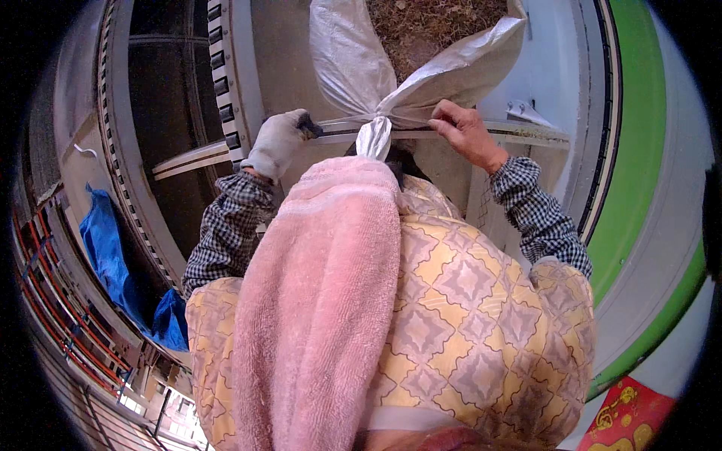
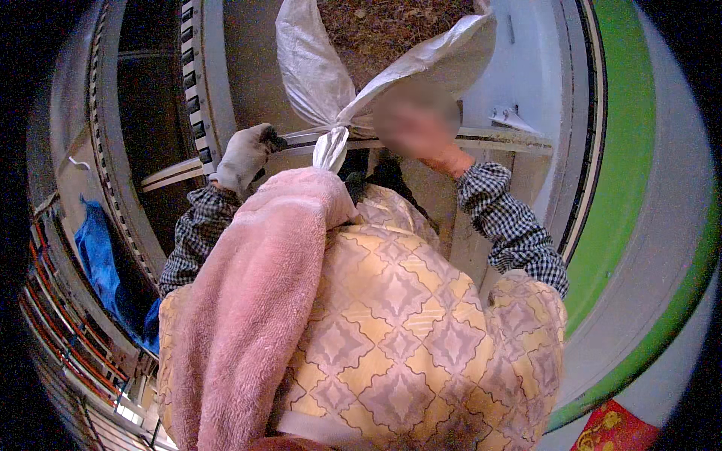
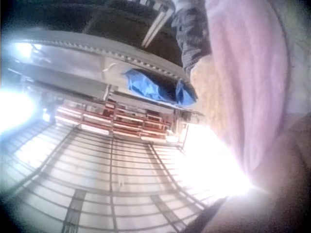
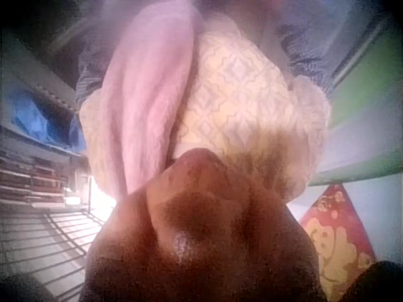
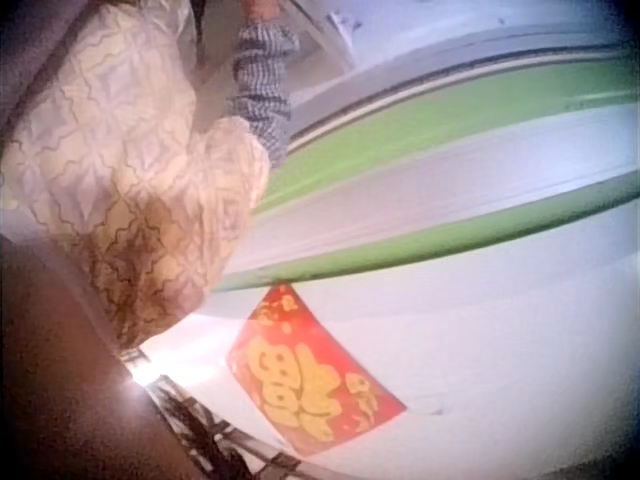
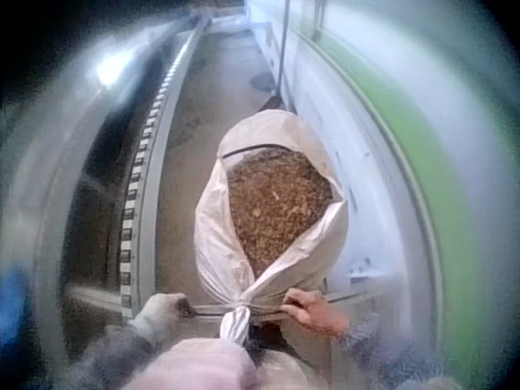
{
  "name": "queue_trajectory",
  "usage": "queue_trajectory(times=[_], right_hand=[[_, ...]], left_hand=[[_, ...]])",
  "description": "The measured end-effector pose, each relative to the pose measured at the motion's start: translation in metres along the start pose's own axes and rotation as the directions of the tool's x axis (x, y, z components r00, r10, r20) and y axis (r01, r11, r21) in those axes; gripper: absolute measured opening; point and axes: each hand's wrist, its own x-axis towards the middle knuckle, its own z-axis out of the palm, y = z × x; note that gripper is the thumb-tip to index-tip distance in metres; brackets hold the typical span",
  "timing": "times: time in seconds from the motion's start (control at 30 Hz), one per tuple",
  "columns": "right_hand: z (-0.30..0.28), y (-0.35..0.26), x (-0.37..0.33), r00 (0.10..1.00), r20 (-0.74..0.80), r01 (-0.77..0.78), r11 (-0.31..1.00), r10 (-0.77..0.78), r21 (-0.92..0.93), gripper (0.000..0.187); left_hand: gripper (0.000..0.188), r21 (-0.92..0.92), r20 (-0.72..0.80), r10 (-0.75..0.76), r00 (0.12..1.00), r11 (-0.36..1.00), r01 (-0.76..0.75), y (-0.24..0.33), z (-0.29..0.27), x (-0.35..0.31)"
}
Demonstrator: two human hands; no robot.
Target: The person ties the top of a large white sack filled with brown material using a white string. They repeatedly wrap, knot, and tighten the string to secure the sack's opening.
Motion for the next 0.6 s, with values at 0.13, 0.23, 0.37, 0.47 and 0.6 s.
queue_trajectory(times=[0.13,0.23,0.37,0.47,0.6], right_hand=[[0.002,0.007,0.0,0.993,-0.003,0.118,0.981,-0.12,-0.152,0.017],[0.007,0.006,0.002,0.98,-0.108,0.13,0.952,-0.165,-0.277,0.017],[0.017,-0.007,-0.004,0.9,-0.341,0.057,0.85,-0.27,-0.524,0.016],[0.03,-0.02,-0.012,0.854,-0.455,-0.064,0.818,-0.251,-0.571,0.015],[0.054,-0.025,-0.017,0.827,-0.562,-0.259,0.877,-0.015,-0.404,0.015]], left_hand=[[0.009,-0.656,0.317,-0.351,0.881,0.59,0.471,-0.001,0.0,0.002],[0.007,-0.89,0.213,-0.37,0.904,0.308,0.336,-0.009,0.008,0.002],[0.01,-0.911,-0.06,-0.188,0.98,0.413,0.023,-0.018,0.024,-0.008],[0.018,-0.965,0.086,-0.238,0.967,-0.262,0.022,-0.012,0.04,-0.012],[0.026,-0.896,0.055,-0.204,0.977,-0.442,-0.042,0.008,0.058,-0.002]])
